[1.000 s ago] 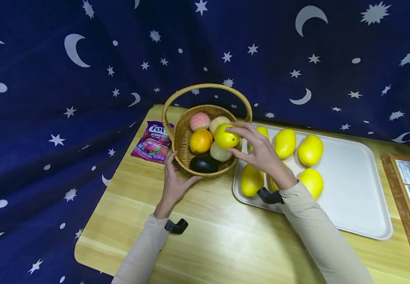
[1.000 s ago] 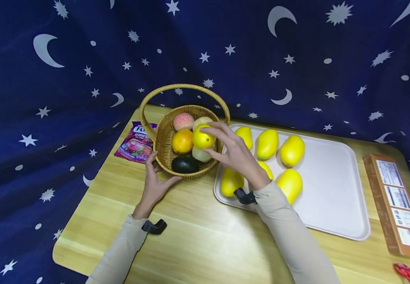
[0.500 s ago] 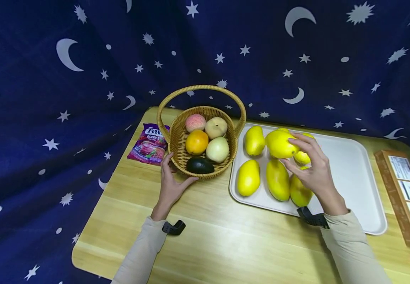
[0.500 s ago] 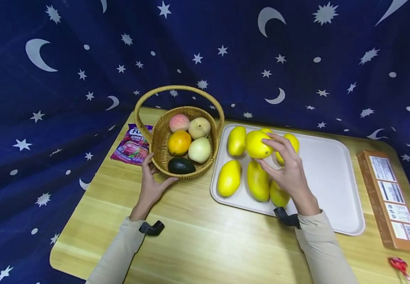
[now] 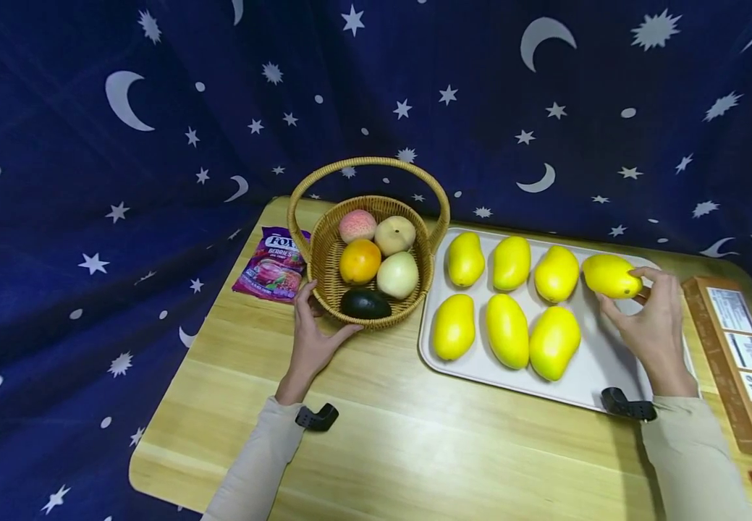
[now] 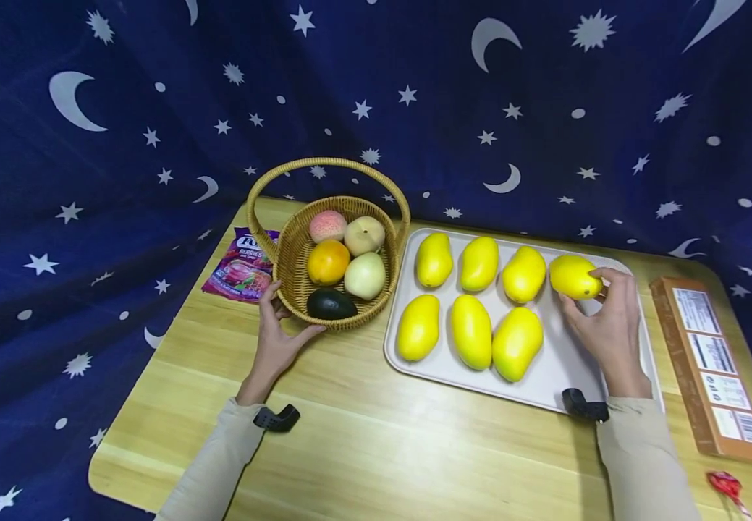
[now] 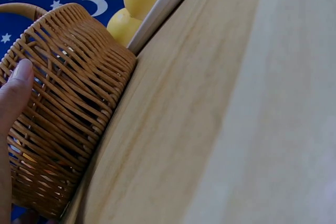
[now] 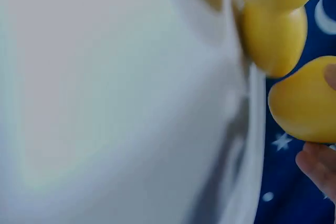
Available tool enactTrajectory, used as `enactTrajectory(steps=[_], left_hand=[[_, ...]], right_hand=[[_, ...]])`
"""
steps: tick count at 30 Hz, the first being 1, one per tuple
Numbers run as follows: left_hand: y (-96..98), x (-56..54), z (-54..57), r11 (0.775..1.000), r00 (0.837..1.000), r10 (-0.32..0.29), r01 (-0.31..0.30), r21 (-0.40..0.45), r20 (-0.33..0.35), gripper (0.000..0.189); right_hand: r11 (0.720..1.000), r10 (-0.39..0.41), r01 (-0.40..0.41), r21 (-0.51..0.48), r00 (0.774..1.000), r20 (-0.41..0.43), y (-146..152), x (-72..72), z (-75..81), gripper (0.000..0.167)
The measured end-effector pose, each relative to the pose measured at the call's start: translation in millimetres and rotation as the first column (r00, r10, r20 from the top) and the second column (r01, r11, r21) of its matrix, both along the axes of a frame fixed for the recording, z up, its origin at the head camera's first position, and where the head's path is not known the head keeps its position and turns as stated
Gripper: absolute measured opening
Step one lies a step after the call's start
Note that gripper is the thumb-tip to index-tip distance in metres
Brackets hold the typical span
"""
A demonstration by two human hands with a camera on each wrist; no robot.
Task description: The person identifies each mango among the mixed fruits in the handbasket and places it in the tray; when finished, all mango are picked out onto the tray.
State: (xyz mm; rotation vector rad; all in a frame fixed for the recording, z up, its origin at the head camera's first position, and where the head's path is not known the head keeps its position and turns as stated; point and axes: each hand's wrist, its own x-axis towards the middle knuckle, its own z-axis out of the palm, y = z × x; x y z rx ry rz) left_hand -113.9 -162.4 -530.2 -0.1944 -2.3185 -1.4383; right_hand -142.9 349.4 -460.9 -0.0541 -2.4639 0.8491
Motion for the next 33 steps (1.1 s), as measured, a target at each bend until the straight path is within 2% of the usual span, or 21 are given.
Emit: enactTrajectory(steps=[2,6,11,17,19,28,33], left_hand=[[-0.3,0.5,0.0,1.000,1.000,-0.001,0.001,0.004,-0.002,0.109],[-0.5,1.6,-0.1,1.000,1.000,-0.002,0.002,0.008,0.001,0.109],[0.1,2.1,-0.5,1.000,1.000,-0.002,0.002,0.006,0.005,0.107],[1.6,-0.2,-0.6,1.000,1.000,-0.009,0.009,0.002,0.000,0.108],[1.9,-1.4,-0.3,1.000,1.000,-0.012,0.012,0.002,0.002,0.108],[4.2,-3.2,1.0,1.000,0.999,-0.020,0.020,0.000,0.028,0.109],[2.3,-0.6,5.9,0.999,0.998,-0.018,0.020,-0.028,0.063,0.114]], right_hand=[[0.999,-0.015,0.014,0.029,0.999,0.049,4,-1.3,-6.9,0.066],[0.999,-0.009,0.005,0.054,0.997,0.073,9,-3.5,-18.3,0.068],[0.998,0.012,-0.019,0.057,0.992,0.124,12,-2.4,-22.3,0.074],[0.997,0.010,-0.033,0.075,0.958,0.288,15,4.4,-21.7,0.070],[0.995,0.018,-0.046,0.083,0.949,0.315,14,6.1,-21.6,0.071],[0.992,0.042,-0.078,0.098,0.943,0.330,13,10.0,-20.8,0.070],[0.989,0.045,-0.094,0.117,0.929,0.368,11,14.2,-17.5,0.077]])
